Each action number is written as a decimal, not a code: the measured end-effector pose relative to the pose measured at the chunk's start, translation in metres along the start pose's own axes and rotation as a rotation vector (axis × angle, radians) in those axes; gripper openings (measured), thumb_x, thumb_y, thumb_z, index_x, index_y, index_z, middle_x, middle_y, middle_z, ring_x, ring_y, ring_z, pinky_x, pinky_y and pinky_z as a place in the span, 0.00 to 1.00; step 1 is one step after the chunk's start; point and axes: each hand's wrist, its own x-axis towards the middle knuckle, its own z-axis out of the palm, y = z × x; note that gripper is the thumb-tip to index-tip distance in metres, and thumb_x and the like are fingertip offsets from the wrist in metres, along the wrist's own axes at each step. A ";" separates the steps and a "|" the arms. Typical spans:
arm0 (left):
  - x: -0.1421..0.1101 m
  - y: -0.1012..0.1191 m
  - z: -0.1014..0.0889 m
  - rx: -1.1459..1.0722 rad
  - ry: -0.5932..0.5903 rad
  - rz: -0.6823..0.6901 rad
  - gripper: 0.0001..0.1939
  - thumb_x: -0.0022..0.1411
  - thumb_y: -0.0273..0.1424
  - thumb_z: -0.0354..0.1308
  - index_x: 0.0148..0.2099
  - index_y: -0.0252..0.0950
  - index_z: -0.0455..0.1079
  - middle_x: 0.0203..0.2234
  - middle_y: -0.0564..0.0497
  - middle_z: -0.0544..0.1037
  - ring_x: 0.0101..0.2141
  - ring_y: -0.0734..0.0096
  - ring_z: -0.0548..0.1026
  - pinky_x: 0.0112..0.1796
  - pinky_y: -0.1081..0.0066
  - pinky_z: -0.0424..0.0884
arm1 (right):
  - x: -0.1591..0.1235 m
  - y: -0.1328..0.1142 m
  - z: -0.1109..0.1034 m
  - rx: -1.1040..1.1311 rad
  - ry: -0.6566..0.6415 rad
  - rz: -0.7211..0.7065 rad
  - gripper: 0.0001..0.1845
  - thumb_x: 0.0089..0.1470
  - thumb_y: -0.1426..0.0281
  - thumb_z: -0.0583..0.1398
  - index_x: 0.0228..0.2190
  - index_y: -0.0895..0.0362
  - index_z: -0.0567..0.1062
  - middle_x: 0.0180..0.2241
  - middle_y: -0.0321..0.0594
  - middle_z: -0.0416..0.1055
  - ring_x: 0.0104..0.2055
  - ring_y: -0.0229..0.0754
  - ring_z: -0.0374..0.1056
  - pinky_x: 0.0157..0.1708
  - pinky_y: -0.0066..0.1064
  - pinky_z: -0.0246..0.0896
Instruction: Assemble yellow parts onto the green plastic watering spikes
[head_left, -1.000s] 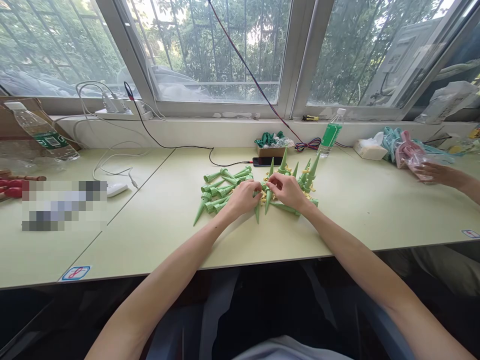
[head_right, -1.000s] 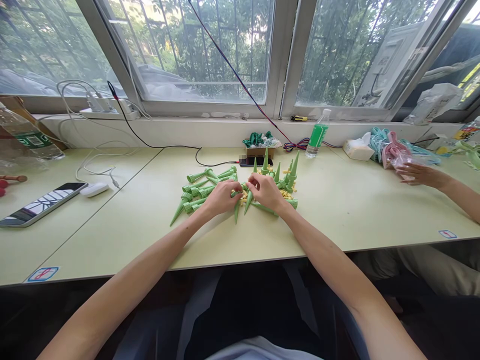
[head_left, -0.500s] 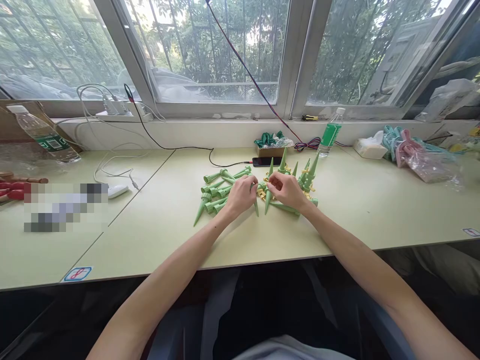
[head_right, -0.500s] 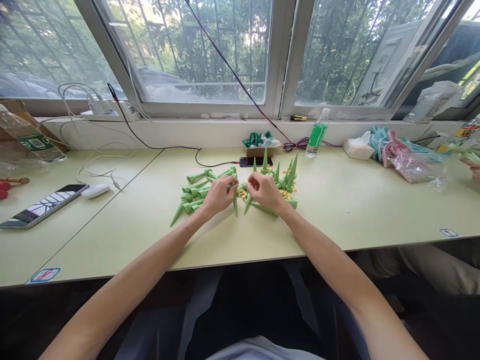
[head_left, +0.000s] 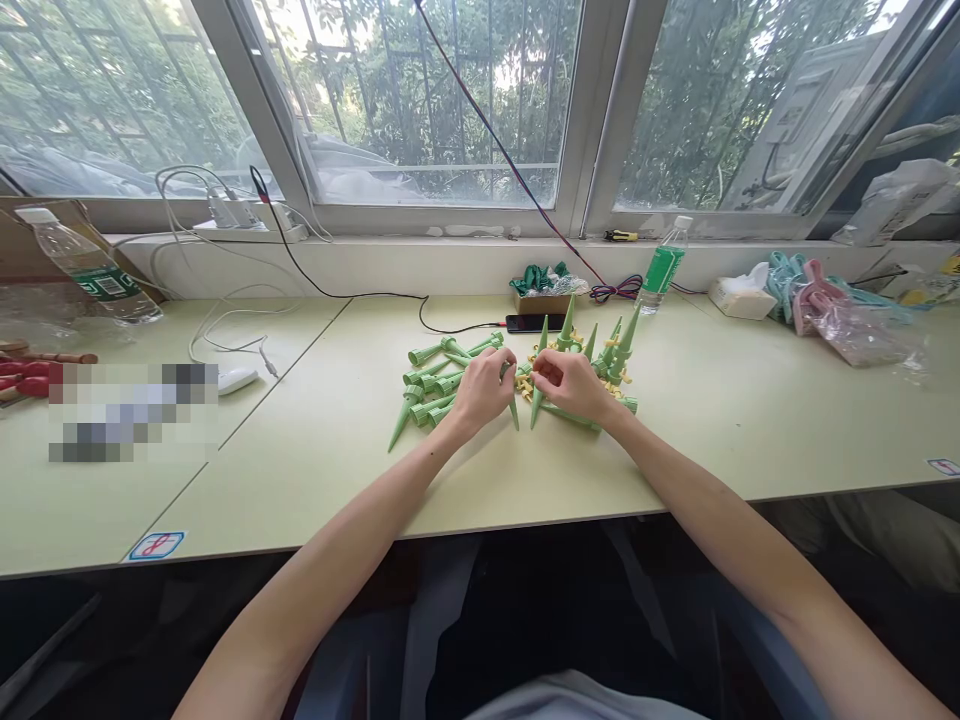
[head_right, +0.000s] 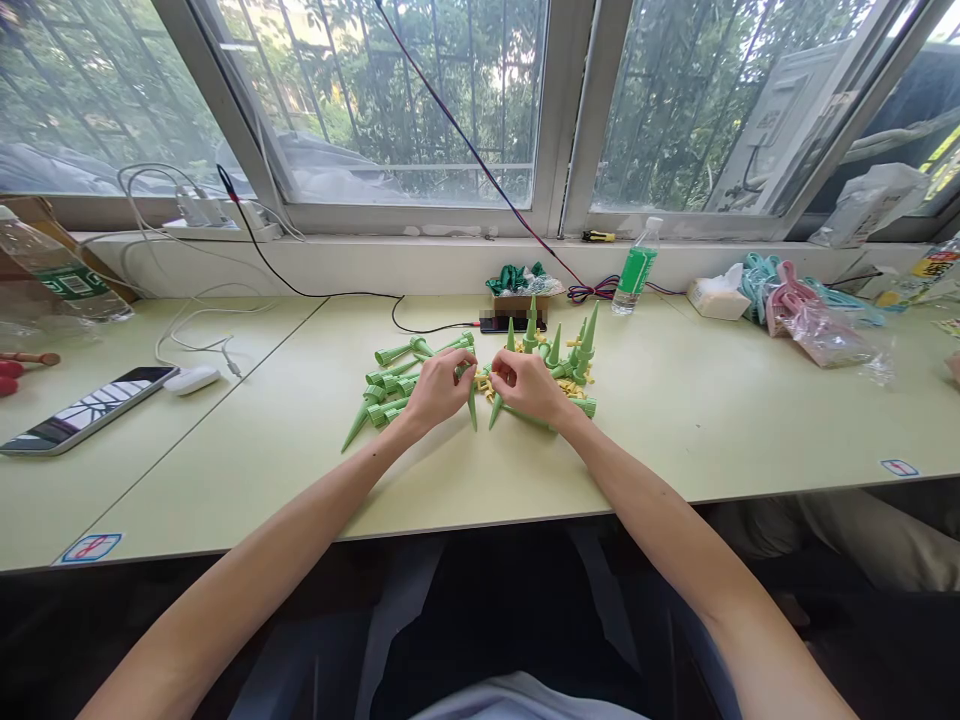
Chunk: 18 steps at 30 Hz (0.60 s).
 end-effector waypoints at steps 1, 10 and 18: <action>0.000 0.000 0.000 -0.002 0.001 0.005 0.06 0.66 0.26 0.54 0.39 0.36 0.73 0.33 0.48 0.75 0.30 0.67 0.70 0.33 0.67 0.64 | 0.000 0.000 0.000 -0.003 -0.006 -0.003 0.06 0.57 0.68 0.59 0.28 0.55 0.69 0.22 0.33 0.67 0.24 0.35 0.58 0.28 0.30 0.54; -0.001 0.000 0.000 -0.028 0.018 0.027 0.06 0.66 0.26 0.54 0.39 0.36 0.73 0.34 0.48 0.76 0.29 0.69 0.71 0.34 0.67 0.65 | 0.001 0.001 0.000 -0.022 -0.017 -0.033 0.06 0.59 0.66 0.60 0.32 0.56 0.72 0.25 0.35 0.71 0.24 0.35 0.58 0.29 0.30 0.56; -0.001 0.001 0.000 -0.040 0.010 0.019 0.07 0.66 0.27 0.54 0.40 0.36 0.73 0.37 0.47 0.78 0.31 0.68 0.72 0.35 0.67 0.67 | 0.001 0.004 0.001 -0.022 -0.036 -0.038 0.06 0.60 0.66 0.60 0.35 0.56 0.75 0.28 0.37 0.74 0.25 0.36 0.61 0.30 0.31 0.58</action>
